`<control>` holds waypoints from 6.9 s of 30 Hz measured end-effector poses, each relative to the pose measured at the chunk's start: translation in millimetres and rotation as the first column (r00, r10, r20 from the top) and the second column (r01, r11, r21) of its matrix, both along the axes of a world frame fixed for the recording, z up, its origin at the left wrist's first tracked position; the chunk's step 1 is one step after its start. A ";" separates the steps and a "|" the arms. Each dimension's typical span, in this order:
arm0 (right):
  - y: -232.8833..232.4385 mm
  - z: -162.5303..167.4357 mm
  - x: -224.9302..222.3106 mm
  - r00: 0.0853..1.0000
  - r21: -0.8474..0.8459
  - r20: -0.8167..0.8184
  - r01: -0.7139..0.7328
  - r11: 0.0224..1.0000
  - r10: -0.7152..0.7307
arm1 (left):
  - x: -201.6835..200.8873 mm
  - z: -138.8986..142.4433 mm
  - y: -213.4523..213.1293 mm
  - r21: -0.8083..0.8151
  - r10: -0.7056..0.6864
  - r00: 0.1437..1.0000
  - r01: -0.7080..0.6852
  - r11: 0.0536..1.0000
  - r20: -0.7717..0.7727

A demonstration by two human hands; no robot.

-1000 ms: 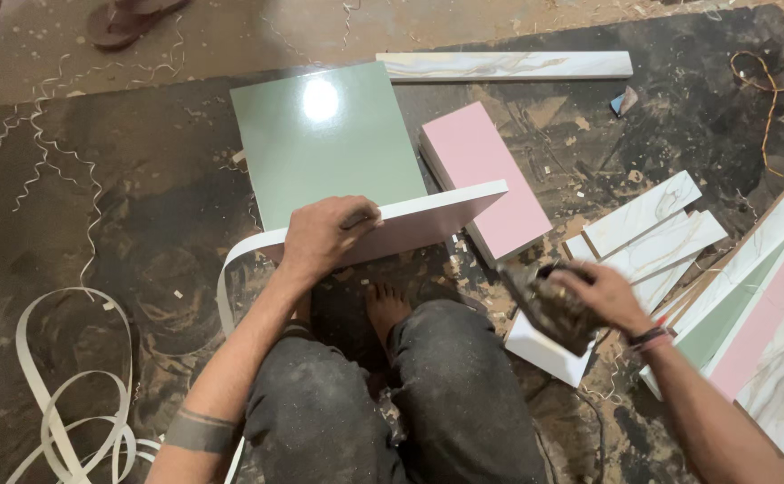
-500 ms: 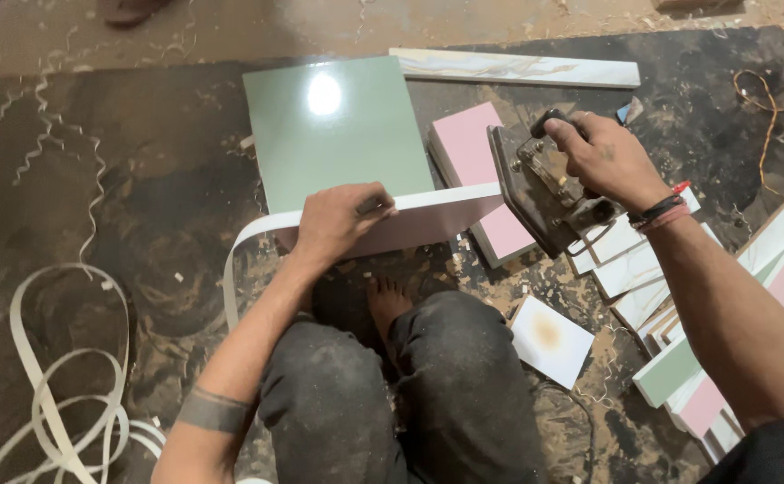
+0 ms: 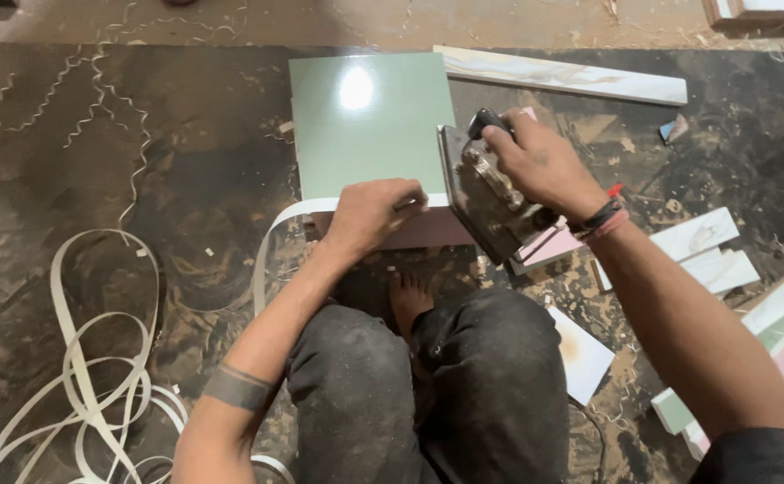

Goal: The person sits on the workshop floor and uses a hand-held edge banding iron to press white edge banding tape onto the edges of pink and green furniture panels. They feed the tape along the edge, run the iron over it, press the tape down by hand, and trim excess tape from the panel edges with a small blade.

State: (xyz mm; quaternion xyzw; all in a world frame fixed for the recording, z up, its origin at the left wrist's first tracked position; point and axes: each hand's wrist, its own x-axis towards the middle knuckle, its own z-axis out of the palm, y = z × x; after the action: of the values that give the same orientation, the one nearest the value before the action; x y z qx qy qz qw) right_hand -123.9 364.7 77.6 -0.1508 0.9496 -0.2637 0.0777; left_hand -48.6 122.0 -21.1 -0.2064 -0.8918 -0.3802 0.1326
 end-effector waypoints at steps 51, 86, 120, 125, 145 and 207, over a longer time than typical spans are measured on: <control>-95.3 -16.3 23.4 0.990 -0.299 0.039 -0.117 0.947 0.135 | 42.4 0.2 -111.3 0.202 0.118 0.951 -0.180 0.963 0.286; -174.4 -9.5 53.8 0.948 -0.437 0.294 0.021 0.899 0.121 | 45.1 -71.5 -131.7 0.338 0.240 0.896 -0.373 0.864 0.374; -181.0 -15.0 59.8 0.965 -0.399 0.247 0.016 0.917 0.091 | 48.8 -13.3 -132.8 -0.054 0.424 0.874 -0.424 0.904 0.239; -179.5 -16.2 59.8 0.956 -0.418 0.280 0.038 0.908 0.089 | 101.4 -75.1 -159.3 0.390 0.442 0.828 -0.555 0.735 0.345; -175.4 -2.7 53.9 0.895 -0.483 0.415 0.067 0.873 0.161 | 43.0 -96.3 -97.3 0.578 -0.011 0.928 -0.222 0.785 0.372; -49.5 -0.7 4.8 0.865 0.080 0.158 -0.491 0.867 0.476 | 33.8 -82.4 -71.6 0.370 0.071 0.846 -0.305 0.878 0.529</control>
State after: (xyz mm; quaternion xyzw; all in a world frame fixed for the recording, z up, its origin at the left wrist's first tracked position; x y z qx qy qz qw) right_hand -119.1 315.2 76.9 -0.3614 0.8879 -0.1889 0.2131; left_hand -14.8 50.4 -103.5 0.0256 -0.8019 -0.5965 -0.0221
